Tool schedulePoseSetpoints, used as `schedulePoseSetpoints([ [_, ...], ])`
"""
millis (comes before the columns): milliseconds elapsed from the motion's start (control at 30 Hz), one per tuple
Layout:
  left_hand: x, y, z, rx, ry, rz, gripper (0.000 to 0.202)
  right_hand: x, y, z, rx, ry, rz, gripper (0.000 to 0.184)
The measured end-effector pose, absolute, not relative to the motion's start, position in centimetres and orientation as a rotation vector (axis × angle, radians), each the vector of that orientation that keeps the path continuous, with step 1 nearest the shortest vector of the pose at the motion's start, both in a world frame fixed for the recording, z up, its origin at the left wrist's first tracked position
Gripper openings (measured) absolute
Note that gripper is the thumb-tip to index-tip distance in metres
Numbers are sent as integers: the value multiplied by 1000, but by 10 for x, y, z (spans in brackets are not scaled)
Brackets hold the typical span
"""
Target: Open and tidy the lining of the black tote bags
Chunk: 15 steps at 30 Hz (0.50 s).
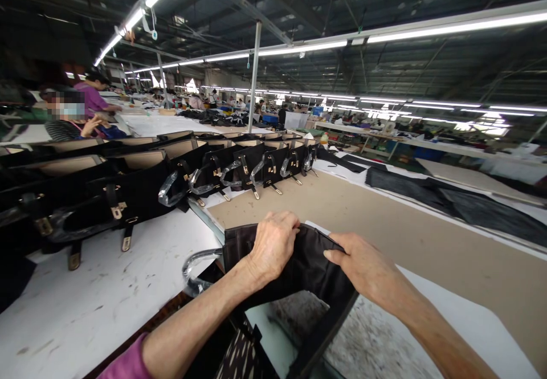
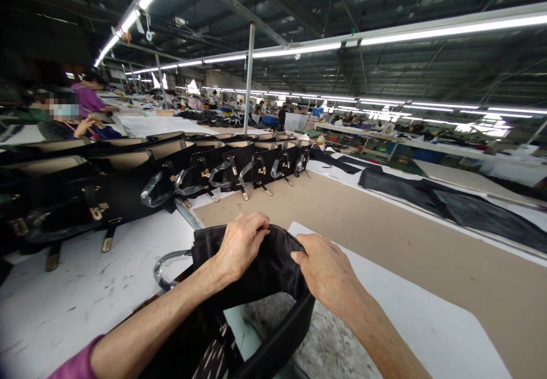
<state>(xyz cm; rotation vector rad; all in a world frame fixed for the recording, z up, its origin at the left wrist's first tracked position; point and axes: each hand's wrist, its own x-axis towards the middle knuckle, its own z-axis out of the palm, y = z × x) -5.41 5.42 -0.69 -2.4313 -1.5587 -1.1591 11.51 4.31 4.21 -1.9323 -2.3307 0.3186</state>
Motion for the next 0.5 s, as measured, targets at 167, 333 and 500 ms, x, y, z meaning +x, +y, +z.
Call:
schedulePoseSetpoints([
  [167, -51, 54, -8, -2443, -1450, -1213, 7, 116, 44, 41, -1896, -2347, 293, 11],
  [333, -51, 54, -12, -2394, -1414, -1340, 10, 115, 45, 39, -1904, -2345, 287, 11],
  [500, -56, 54, -16, -2441, -1316, -1341, 16, 115, 47, 38, -1917, -2344, 271, 12],
])
